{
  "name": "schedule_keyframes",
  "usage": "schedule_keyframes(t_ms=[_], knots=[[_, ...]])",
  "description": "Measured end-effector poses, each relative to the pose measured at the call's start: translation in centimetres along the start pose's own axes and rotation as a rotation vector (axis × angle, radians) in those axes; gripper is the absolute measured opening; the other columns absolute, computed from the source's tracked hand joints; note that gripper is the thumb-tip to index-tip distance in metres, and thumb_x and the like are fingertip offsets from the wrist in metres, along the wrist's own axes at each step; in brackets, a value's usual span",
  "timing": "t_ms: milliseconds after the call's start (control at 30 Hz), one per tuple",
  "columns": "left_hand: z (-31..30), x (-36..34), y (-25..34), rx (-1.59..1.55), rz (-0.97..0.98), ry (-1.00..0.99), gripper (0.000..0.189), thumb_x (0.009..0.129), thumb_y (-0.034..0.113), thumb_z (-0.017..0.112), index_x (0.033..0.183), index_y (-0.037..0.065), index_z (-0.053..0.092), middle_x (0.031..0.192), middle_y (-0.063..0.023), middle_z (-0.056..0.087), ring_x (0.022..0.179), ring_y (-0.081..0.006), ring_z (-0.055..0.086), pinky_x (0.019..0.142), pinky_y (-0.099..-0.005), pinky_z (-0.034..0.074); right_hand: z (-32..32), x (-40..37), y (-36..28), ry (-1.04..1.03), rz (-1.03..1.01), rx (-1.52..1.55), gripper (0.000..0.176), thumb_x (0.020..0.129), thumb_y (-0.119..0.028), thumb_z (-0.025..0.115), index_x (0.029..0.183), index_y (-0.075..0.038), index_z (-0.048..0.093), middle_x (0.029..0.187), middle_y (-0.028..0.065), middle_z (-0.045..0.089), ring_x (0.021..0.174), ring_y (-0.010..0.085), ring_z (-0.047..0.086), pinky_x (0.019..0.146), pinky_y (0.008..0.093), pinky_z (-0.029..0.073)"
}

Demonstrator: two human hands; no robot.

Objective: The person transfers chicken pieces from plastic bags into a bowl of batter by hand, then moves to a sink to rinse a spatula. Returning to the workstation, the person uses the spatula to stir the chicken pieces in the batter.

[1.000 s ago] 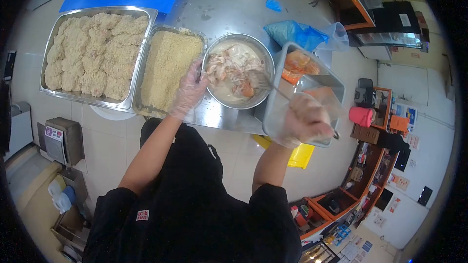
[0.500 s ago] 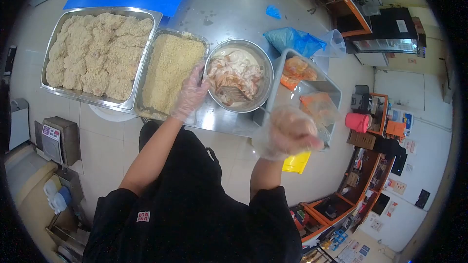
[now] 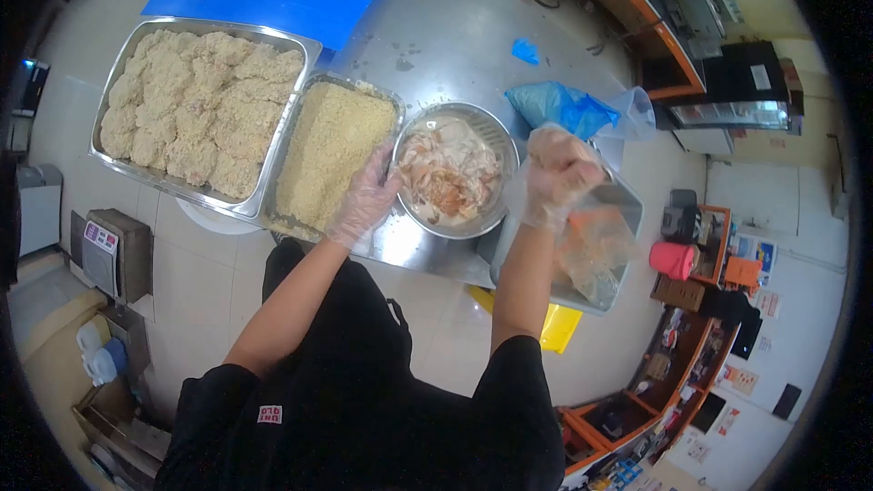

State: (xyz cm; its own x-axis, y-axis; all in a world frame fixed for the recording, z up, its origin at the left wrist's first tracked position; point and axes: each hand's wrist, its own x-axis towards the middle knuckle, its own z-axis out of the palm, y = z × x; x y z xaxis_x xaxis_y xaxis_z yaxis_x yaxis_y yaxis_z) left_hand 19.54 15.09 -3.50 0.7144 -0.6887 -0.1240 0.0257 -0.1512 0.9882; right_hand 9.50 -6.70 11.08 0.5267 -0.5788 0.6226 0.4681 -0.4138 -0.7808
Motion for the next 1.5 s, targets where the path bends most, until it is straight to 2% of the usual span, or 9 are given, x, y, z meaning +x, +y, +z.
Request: schedule_keyframes(t_ms=[167,367,500,567,767,967,1167,1267,1500], knots=[[0.3,0.3,-1.1,0.04,0.071,0.02,0.054,0.091,0.014,0.059,0.142,0.005,0.047,0.135,-0.0236,0.059,0.12,-0.0355,0.062,0.101,-0.0393,0.048,-2.3,2.9,5.8,0.097,0.374,0.427,0.068,0.1,-0.067,0.037,0.059,-0.015,0.025,0.051,-0.0041,0.019,0.046,0.0124,0.017,0.047,0.032,0.015],[0.3,0.0,-1.2,-0.033,0.03,-0.013,0.052,0.093,0.012,0.057,0.144,0.007,0.045,0.131,-0.0178,0.062,0.111,-0.0249,0.065,0.096,-0.0339,0.049,-1.4,3.8,3.7,0.068,0.502,0.508,0.067,0.1,-0.067,0.037,0.059,-0.016,0.025,0.051,-0.0044,0.017,0.046,0.0126,0.016,0.046,0.0324,0.014],[0.2,-0.2,-0.7,0.005,0.09,0.013,0.049,0.095,0.013,0.057,0.142,0.009,0.048,0.131,-0.0176,0.063,0.111,-0.0259,0.066,0.096,-0.0349,0.05,-1.1,1.2,-0.1,-0.008,0.345,0.56,0.068,0.099,-0.068,0.039,0.058,-0.016,0.024,0.05,-0.0047,0.017,0.044,0.012,0.015,0.046,0.032,0.013],[0.0,-0.2,-0.4,-0.009,-0.017,-0.041,0.047,0.097,0.013,0.057,0.143,0.005,0.047,0.136,-0.0157,0.058,0.125,-0.0243,0.056,0.105,-0.0342,0.043,-1.3,-0.1,-2.3,-0.016,0.246,0.608,0.069,0.098,-0.069,0.039,0.058,-0.015,0.024,0.05,-0.0047,0.018,0.044,0.0115,0.017,0.045,0.0316,0.013],[0.2,-0.3,-0.8,-0.06,-0.013,-0.043,0.044,0.099,0.014,0.055,0.141,0.007,0.048,0.135,-0.0162,0.06,0.122,-0.0255,0.06,0.102,-0.0355,0.046,1.4,-3.1,-8.3,-0.118,0.045,0.131,0.068,0.098,-0.069,0.04,0.059,-0.016,0.021,0.049,-0.0048,0.02,0.043,0.0109,0.017,0.042,0.0304,0.018],[0.3,-0.2,-2.3,-0.09,0.071,-0.056,0.044,0.099,0.014,0.055,0.142,0.008,0.047,0.139,-0.0174,0.058,0.124,-0.0276,0.059,0.102,-0.0363,0.046,1.5,-3.0,-12.7,0.428,-0.085,0.183,0.067,0.099,-0.069,0.037,0.059,-0.016,0.026,0.049,-0.0043,0.025,0.043,0.01,0.02,0.042,0.0292,0.018],[0.0,-0.4,-1.6,0.008,0.041,-0.049,0.045,0.099,0.015,0.056,0.142,0.006,0.047,0.138,-0.0182,0.058,0.124,-0.0287,0.059,0.103,-0.0365,0.046,2.5,-4.1,-8.5,0.718,0.386,0.131,0.061,0.101,-0.065,0.039,0.063,-0.018,0.031,0.053,-0.0045,0.026,0.043,0.0108,0.021,0.041,0.0284,0.021],[-0.2,-0.6,-0.6,-0.016,0.007,-0.056,0.045,0.098,0.015,0.057,0.142,0.006,0.047,0.137,-0.0188,0.058,0.124,-0.0286,0.059,0.102,-0.0364,0.047,3.1,-4.7,-4.8,0.848,0.449,0.081,0.054,0.103,-0.061,0.04,0.069,-0.02,0.033,0.052,-0.0043,0.027,0.044,0.012,0.024,0.043,0.0272,0.024],[0.2,-0.1,-1.3,-0.086,0.006,-0.08,0.043,0.099,0.015,0.057,0.14,0.004,0.049,0.138,-0.0142,0.057,0.129,-0.0214,0.054,0.107,-0.033,0.042,1.7,-4.0,-0.2,0.769,0.406,0.003,0.057,0.101,-0.064,0.042,0.067,-0.019,0.031,0.052,-0.0054,0.024,0.044,0.0112,0.02,0.042,0.0282,0.019]])
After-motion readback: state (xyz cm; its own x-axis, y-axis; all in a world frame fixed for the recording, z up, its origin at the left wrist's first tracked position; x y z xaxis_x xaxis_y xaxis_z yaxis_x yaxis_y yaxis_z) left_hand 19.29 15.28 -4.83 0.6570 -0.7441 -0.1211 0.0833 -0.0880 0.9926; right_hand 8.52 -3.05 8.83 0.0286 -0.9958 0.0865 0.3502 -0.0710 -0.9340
